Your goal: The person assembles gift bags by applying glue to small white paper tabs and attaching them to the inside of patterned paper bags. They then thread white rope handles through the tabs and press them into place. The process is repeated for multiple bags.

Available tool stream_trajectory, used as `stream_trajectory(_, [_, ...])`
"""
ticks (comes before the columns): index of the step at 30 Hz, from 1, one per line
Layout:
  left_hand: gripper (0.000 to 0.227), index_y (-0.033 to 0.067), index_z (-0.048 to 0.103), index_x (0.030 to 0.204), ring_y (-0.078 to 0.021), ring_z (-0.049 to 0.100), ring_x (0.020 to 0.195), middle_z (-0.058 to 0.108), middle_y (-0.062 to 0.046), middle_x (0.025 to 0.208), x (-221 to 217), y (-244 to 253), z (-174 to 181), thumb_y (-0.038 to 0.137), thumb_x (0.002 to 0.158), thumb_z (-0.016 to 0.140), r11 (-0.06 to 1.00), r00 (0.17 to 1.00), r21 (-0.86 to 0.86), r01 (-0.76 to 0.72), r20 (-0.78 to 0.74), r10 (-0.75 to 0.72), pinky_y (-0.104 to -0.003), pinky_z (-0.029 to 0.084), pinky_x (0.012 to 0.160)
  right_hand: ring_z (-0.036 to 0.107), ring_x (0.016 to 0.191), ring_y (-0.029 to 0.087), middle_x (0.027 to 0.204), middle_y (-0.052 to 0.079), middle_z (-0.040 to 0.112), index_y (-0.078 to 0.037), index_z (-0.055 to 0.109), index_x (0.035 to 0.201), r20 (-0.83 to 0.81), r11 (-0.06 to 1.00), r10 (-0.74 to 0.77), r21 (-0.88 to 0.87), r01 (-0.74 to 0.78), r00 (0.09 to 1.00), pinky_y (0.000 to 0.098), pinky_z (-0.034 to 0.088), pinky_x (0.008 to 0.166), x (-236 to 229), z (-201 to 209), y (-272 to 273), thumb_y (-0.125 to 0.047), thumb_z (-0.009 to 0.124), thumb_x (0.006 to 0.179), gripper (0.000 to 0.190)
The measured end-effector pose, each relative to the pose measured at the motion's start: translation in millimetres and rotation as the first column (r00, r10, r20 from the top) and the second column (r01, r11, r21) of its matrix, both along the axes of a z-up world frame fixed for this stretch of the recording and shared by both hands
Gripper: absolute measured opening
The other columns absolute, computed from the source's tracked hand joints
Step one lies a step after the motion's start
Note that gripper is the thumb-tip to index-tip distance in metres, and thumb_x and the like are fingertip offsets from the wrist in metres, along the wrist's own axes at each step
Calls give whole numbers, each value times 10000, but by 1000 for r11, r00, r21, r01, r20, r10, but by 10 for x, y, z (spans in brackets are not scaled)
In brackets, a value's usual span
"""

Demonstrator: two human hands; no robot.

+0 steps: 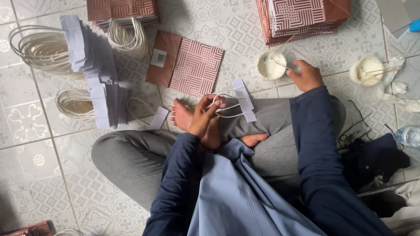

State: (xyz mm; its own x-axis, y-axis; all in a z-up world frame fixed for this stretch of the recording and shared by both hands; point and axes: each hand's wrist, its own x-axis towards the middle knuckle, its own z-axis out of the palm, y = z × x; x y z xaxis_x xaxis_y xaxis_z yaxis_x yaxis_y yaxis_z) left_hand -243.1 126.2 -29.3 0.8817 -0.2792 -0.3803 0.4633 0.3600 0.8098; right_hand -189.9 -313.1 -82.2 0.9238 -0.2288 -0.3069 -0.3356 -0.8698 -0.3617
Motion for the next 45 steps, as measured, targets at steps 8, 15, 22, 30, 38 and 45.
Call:
stream_trajectory(8, [527,44,557,1374,-322,613,1242,566,-188,1385,-324,-461,-141,248,943,782,1000,998,27,3,-59,-1,-435,512,1048,723,793,180,991,98,755,-121,780,1169,409,941,-97,335,-50,907,295,590,703,29,398,534,-114,763,965,205])
stream_trajectory(15, [239,9,592,1180,-263,710,1089,662,-187,1267,-339,-712,-430,189,1035,653,998,990,-62,-29,-137,20,-338,589,951,706,815,264,933,100,683,-65,814,1128,645,920,88,239,-310,759,325,595,714,140,718,997,-1,768,988,160])
stream_trajectory(22, [178,167,492,1151,-226,694,1070,668,-72,1235,-260,-529,-366,332,1121,431,986,965,-141,-88,-259,49,-363,601,873,698,826,225,916,66,694,-113,813,1121,650,949,76,184,-254,756,311,586,730,74,652,882,-90,781,1038,92])
stream_trajectory(30, [312,162,506,1263,-311,736,999,688,-136,1203,-180,-399,-606,403,1135,354,967,971,-219,-130,-223,80,-427,647,708,705,823,268,907,96,700,-102,819,1118,649,947,141,132,-293,747,333,597,713,68,614,858,-63,789,1013,116])
stream_trajectory(38, [381,118,527,1301,-218,743,943,703,-116,1208,16,-191,-279,421,1116,389,949,978,-259,-180,-148,145,-355,661,683,706,807,248,876,99,701,-75,824,1147,685,957,51,174,-231,726,333,599,721,61,530,695,-32,790,1032,127])
stream_trajectory(45, [261,122,660,1165,-131,668,884,739,-74,903,94,-25,-47,339,1044,579,959,968,-140,-245,28,251,-270,522,815,722,774,221,872,156,721,72,757,1106,696,912,-188,385,-140,693,330,651,700,-34,846,877,58,642,1039,134])
